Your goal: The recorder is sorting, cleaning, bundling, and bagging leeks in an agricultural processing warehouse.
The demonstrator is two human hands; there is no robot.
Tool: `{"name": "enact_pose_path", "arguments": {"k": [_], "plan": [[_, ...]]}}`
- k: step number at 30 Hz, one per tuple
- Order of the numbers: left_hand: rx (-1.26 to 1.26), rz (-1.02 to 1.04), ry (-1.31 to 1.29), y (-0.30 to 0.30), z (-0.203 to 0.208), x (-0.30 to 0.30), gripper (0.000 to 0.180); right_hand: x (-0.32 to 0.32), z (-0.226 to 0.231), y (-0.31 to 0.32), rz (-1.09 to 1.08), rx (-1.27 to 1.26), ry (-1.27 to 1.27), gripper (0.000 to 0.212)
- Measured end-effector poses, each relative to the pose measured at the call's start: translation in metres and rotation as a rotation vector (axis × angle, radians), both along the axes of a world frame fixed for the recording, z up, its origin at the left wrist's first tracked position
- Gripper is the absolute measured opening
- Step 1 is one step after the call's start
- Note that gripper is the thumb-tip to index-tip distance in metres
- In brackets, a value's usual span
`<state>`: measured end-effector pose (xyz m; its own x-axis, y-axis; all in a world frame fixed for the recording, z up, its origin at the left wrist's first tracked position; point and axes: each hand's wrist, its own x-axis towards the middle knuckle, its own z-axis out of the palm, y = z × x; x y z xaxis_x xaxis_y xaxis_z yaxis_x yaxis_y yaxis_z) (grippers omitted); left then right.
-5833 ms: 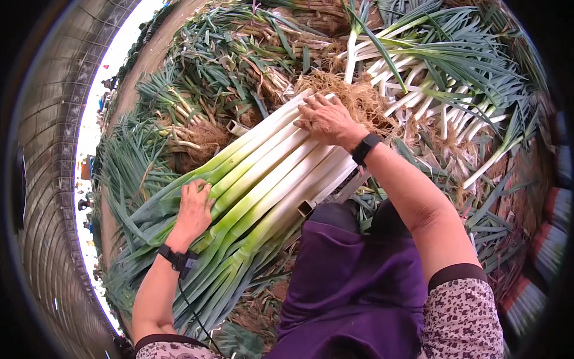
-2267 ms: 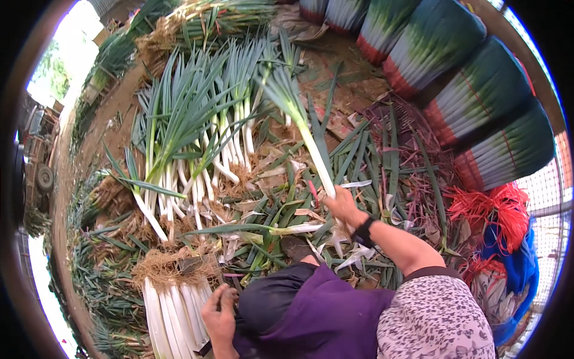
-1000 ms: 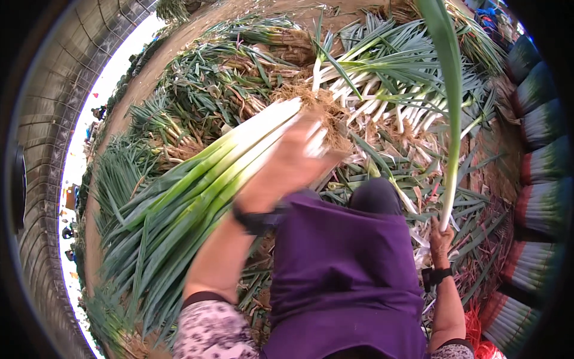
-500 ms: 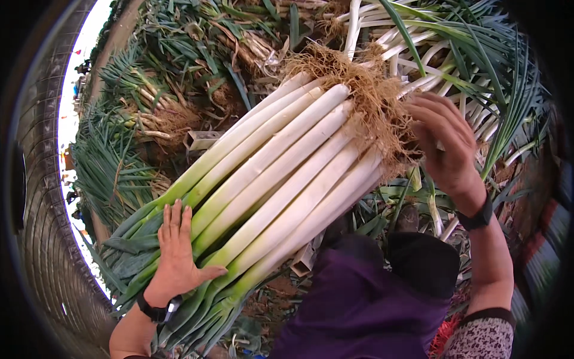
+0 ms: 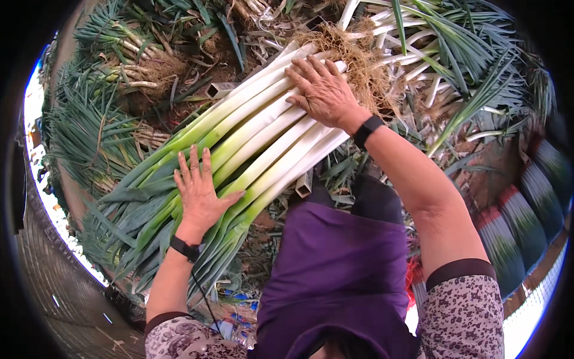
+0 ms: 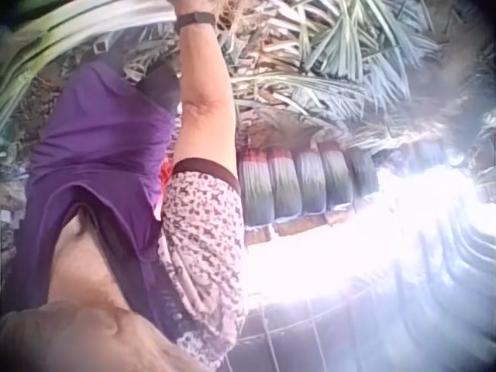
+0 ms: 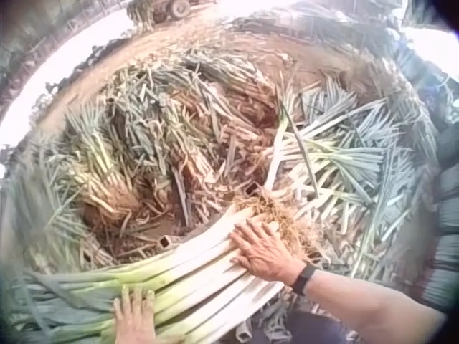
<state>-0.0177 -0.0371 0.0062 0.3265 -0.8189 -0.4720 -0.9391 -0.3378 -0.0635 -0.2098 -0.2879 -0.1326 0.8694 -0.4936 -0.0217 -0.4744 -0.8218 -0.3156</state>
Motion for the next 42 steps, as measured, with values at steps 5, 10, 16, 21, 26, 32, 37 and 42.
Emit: {"name": "enact_pose_path", "arguments": {"k": [5,10,16,21,26,32,37,42], "plan": [[-0.040,0.053,-0.087,0.011,-0.007,0.004,0.116,-0.001,0.004,0.000,-0.006,-0.004,0.136,0.063],[0.052,0.129,-0.131,-0.023,-0.020,0.034,0.117,0.014,0.005,0.004,-0.066,-0.034,0.214,0.067],[0.107,0.160,0.063,-0.015,0.001,-0.003,0.123,0.005,0.005,0.004,-0.073,0.075,0.225,0.066],[0.090,0.100,0.018,0.008,0.005,0.009,0.130,0.016,0.017,0.007,-0.110,0.152,0.213,0.067],[0.076,0.125,-0.047,-0.004,-0.018,0.026,0.131,0.027,0.006,0.013,-0.274,0.072,0.116,0.066],[0.124,0.150,-0.030,0.001,-0.022,0.025,0.130,0.029,0.003,0.024,-0.250,0.147,0.007,0.068],[0.137,0.137,-0.052,-0.003,-0.019,0.024,0.131,0.043,0.006,0.030,-0.213,0.053,0.016,0.062],[0.044,0.127,0.069,0.002,-0.012,0.005,0.135,0.039,0.005,0.034,-0.193,0.109,0.071,0.062]]}}
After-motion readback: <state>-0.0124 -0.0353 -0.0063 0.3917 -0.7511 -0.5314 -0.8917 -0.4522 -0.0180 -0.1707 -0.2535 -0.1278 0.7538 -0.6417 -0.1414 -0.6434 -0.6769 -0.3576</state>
